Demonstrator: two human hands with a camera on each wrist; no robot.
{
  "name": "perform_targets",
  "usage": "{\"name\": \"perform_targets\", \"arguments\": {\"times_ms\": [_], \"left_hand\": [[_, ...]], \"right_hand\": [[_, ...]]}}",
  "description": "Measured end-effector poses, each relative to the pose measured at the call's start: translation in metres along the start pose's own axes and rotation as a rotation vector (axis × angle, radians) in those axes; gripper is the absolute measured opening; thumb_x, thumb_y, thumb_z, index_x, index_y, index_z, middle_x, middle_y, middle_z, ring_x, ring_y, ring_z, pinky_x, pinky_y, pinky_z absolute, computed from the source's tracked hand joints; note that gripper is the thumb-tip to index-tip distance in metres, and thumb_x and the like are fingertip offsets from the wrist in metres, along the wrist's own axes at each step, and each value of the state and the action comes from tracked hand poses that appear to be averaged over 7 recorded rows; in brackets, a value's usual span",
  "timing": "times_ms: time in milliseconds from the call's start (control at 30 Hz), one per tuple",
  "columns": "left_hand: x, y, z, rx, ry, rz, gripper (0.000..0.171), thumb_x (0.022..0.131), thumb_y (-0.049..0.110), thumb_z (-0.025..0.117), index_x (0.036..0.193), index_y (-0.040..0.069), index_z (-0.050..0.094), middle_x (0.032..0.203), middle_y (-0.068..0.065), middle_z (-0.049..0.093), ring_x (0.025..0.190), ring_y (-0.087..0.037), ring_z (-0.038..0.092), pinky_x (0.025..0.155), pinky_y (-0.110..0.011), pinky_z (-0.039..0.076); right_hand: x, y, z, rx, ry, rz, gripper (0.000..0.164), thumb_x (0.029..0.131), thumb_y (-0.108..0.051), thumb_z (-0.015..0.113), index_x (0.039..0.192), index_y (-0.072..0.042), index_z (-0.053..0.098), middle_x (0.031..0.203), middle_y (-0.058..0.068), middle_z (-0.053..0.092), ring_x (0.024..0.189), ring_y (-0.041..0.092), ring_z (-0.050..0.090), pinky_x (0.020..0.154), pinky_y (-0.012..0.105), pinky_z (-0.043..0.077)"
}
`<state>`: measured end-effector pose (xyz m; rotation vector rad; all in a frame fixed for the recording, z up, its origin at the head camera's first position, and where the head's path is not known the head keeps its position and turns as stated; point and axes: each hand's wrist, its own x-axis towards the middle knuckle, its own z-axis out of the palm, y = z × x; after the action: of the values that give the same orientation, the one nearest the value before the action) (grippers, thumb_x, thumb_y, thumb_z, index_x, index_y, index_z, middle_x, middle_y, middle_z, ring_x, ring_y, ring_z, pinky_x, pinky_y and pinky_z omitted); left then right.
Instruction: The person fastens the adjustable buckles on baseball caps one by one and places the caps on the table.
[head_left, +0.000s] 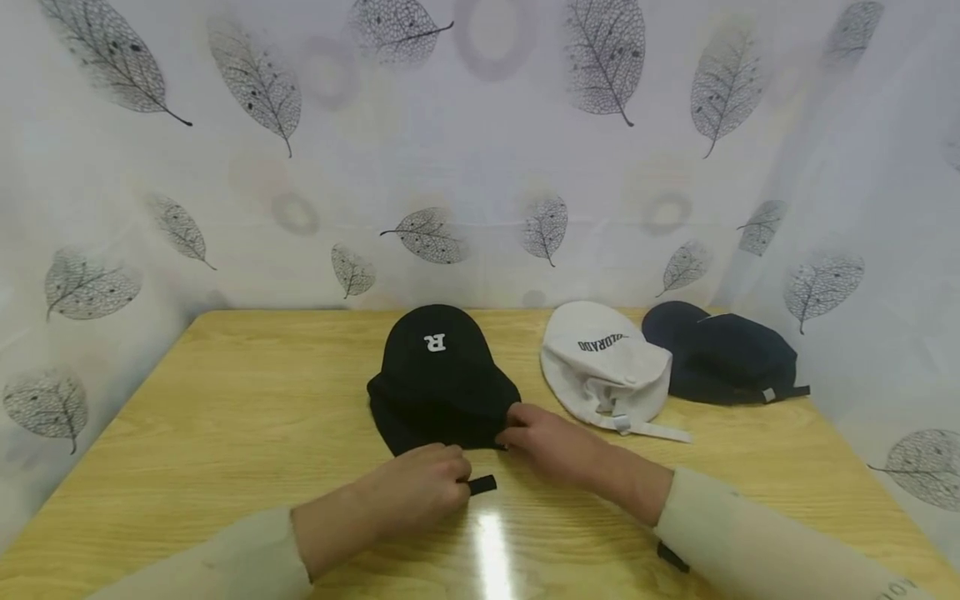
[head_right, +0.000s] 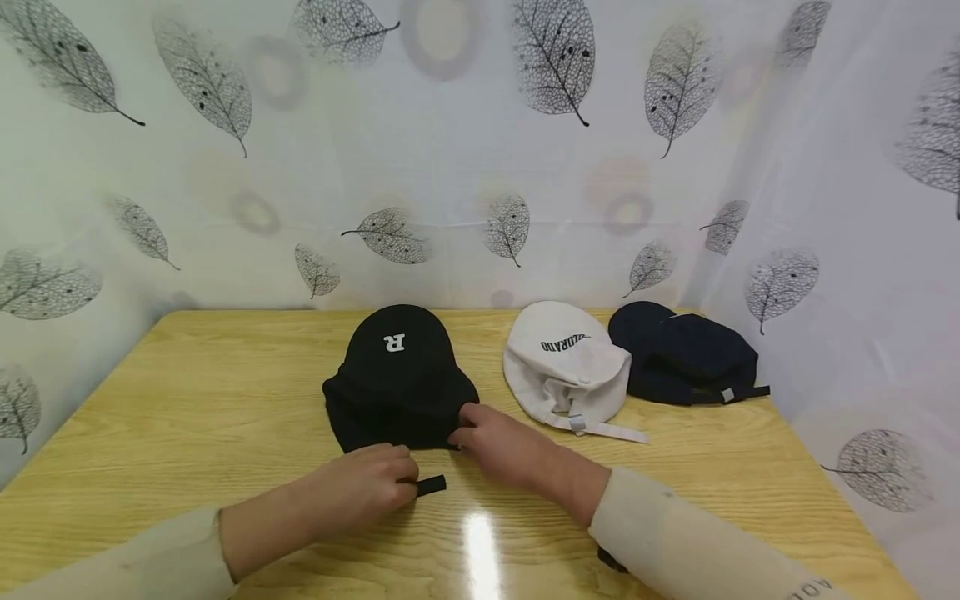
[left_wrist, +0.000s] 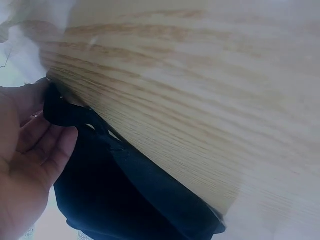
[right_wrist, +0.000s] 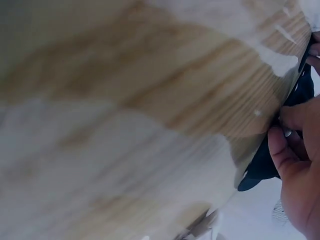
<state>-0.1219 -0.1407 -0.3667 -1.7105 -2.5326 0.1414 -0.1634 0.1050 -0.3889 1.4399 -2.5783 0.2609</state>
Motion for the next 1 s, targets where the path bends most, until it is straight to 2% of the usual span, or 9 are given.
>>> {"name": "perform_targets", "arguments": {"times_ms": [167, 333, 467, 567, 733, 1000], "left_hand": [[0.002, 0.002, -0.003, 0.010, 0.002, -0.023, 0.009, 0.092, 0.018, 0.070, 0.087, 0.018, 0.077, 0.093, 0.005, 0.066, 0.082, -0.007, 0.056, 0.076, -0.021, 0.051], [0.003, 0.003, -0.003, 0.018, 0.008, -0.034, 0.009, 0.092, 0.018, 0.070, 0.086, 0.017, 0.077, 0.094, 0.005, 0.066, 0.084, -0.008, 0.058, 0.078, -0.022, 0.052], [0.005, 0.004, -0.001, -0.026, 0.003, -0.059, 0.010, 0.091, 0.015, 0.070, 0.085, 0.017, 0.077, 0.091, 0.004, 0.066, 0.083, -0.008, 0.058, 0.076, -0.021, 0.052], [0.009, 0.005, 0.001, -0.077, -0.003, -0.103, 0.010, 0.091, 0.014, 0.070, 0.083, 0.015, 0.077, 0.085, 0.004, 0.065, 0.078, -0.007, 0.055, 0.072, -0.019, 0.051], [0.016, 0.006, 0.003, -0.095, 0.023, -0.177, 0.009, 0.088, 0.010, 0.072, 0.080, 0.010, 0.075, 0.076, 0.003, 0.063, 0.067, -0.007, 0.051, 0.064, -0.018, 0.047], [0.023, 0.008, 0.006, -0.069, 0.047, -0.202, 0.012, 0.086, 0.010, 0.072, 0.075, 0.011, 0.071, 0.069, 0.002, 0.059, 0.061, -0.008, 0.051, 0.060, -0.021, 0.046]], "right_hand": [[-0.001, -0.005, -0.004, -0.134, -0.056, -0.069, 0.027, 0.092, -0.006, 0.065, 0.118, -0.006, 0.070, 0.108, 0.007, 0.056, 0.093, 0.013, 0.056, 0.079, 0.024, 0.052], [-0.002, -0.004, -0.004, -0.333, -0.065, -0.118, 0.027, 0.091, -0.004, 0.067, 0.118, -0.007, 0.070, 0.105, 0.006, 0.053, 0.088, 0.014, 0.054, 0.075, 0.024, 0.051], [-0.002, -0.001, -0.004, -0.530, -0.075, -0.191, 0.027, 0.089, -0.006, 0.069, 0.116, -0.009, 0.069, 0.102, 0.006, 0.053, 0.085, 0.016, 0.054, 0.073, 0.024, 0.051], [-0.001, 0.001, -0.003, -0.613, -0.086, -0.234, 0.026, 0.090, -0.010, 0.068, 0.116, -0.010, 0.069, 0.101, 0.005, 0.054, 0.086, 0.016, 0.053, 0.074, 0.024, 0.051], [-0.004, 0.005, -0.004, -0.656, -0.086, -0.281, 0.026, 0.091, -0.012, 0.068, 0.117, -0.011, 0.067, 0.101, 0.004, 0.055, 0.089, 0.016, 0.051, 0.077, 0.024, 0.049], [-0.006, 0.006, -0.003, -0.588, -0.046, -0.311, 0.029, 0.089, -0.011, 0.069, 0.118, -0.010, 0.065, 0.106, 0.004, 0.056, 0.092, 0.016, 0.051, 0.082, 0.025, 0.048]]}}
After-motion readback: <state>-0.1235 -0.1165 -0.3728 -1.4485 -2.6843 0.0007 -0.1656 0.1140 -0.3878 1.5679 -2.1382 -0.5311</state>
